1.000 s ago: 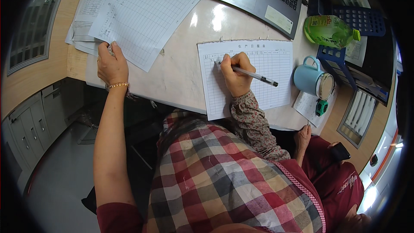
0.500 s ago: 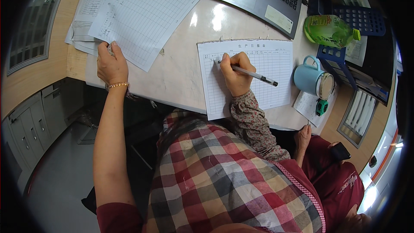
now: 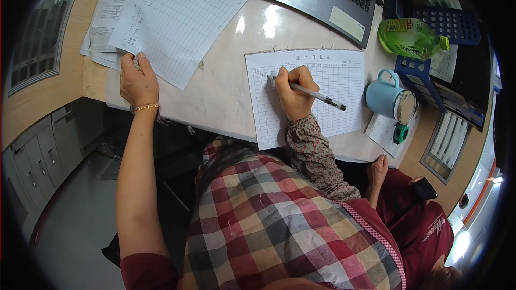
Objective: Filling out a daily production report logbook at an office desk.
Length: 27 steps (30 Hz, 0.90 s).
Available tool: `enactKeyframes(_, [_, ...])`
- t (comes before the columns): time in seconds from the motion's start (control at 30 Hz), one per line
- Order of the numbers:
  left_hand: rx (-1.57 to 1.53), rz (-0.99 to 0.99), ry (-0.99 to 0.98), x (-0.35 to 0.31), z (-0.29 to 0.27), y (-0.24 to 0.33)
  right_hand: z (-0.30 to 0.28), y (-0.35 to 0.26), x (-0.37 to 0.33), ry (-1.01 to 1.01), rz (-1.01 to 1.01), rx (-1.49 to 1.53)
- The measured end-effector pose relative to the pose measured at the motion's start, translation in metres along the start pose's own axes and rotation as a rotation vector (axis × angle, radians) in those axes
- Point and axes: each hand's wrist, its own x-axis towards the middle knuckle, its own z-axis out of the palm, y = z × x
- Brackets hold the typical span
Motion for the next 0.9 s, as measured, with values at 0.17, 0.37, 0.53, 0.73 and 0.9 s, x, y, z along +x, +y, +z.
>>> enactKeyframes(0.17, [-0.011,0.011,0.008,-0.0016,0.0021,0.0004,-0.0023,0.0058,-0.0007,-0.001,0.005,0.005])
enactKeyframes(0.37, [0.007,-0.008,0.000,-0.0017,0.0026,0.0018,-0.0019,0.0040,0.0018,0.005,-0.007,0.006])
enactKeyframes(0.53, [0.017,-0.017,-0.001,-0.0037,0.0029,0.0034,-0.0035,0.0053,0.0005,-0.010,0.002,0.004])
enactKeyframes(0.73, [0.013,-0.012,0.002,-0.0027,0.0026,0.0019,-0.0011,0.0053,-0.0001,0.032,0.016,0.032])
enactKeyframes(0.9, [0.006,0.004,0.009,-0.0007,0.0011,-0.0005,0.0005,0.0043,0.0010,0.005,-0.004,0.018])
